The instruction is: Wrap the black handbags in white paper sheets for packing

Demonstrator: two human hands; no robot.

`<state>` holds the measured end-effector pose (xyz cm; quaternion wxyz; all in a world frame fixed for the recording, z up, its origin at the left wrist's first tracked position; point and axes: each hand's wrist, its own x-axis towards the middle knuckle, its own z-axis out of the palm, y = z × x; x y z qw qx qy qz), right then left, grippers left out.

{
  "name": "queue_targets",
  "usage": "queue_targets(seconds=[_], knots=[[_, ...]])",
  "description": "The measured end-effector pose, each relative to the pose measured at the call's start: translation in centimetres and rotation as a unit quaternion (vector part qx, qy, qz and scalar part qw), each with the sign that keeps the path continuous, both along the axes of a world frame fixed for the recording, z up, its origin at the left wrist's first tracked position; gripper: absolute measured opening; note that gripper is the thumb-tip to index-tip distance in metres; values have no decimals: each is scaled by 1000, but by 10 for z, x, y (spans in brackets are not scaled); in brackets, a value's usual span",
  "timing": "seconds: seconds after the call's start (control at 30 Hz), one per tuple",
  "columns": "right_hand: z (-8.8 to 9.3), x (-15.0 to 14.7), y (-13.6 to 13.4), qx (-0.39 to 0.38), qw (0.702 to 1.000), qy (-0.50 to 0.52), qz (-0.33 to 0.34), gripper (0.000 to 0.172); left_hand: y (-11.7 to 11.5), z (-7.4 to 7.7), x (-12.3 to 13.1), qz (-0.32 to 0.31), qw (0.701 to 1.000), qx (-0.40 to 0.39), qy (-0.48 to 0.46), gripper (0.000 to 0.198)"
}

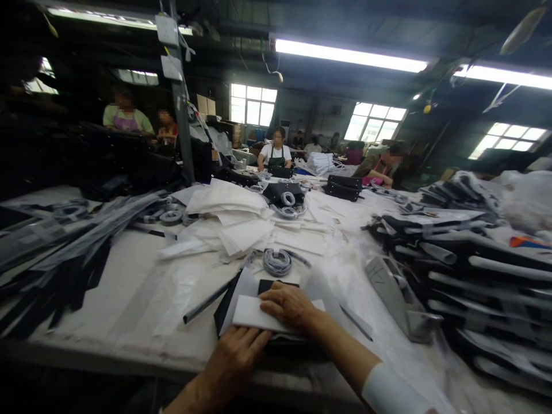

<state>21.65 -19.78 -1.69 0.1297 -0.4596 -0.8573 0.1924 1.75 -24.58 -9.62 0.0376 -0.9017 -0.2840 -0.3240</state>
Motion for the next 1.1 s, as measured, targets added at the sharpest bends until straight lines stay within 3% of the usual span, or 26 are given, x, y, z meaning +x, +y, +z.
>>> queue_targets(seconds=[0.07,0.17,0.4,0.53,0.63,0.7,0.77,0.87,0.97,1.1], knots=[[6,1,0,1,999,-34,24,33,0,-4,-10,5,996,65,-61,29],[8,2,-1,28,996,-71,34,30,1,-3,-24,26,991,108,-80,29],[-19,-2,-15,129,990,-40,-31,9,6,7,-45,53,991,107,-66,31],[-29,-1,-19,171,985,-22,-16,13,-2,23,-57,44,993,87,-64,24],[-35,0,-17,193,981,-6,-7,14,-13,43,-48,54,991,75,-93,13],[-39,-2,-15,188,982,-6,-5,15,-14,48,-29,34,995,57,-72,31],[-41,-4,-12,169,985,-11,-15,14,-9,42,-6,12,999,26,-15,63],[-32,1,-12,140,989,-15,-40,18,7,14,18,29,999,-3,16,76],[-9,18,-26,102,994,-18,-27,20,19,-10,21,28,998,-6,54,72],[8,50,-59,46,997,-66,21,15,20,-10,12,15,996,-5,83,58]])
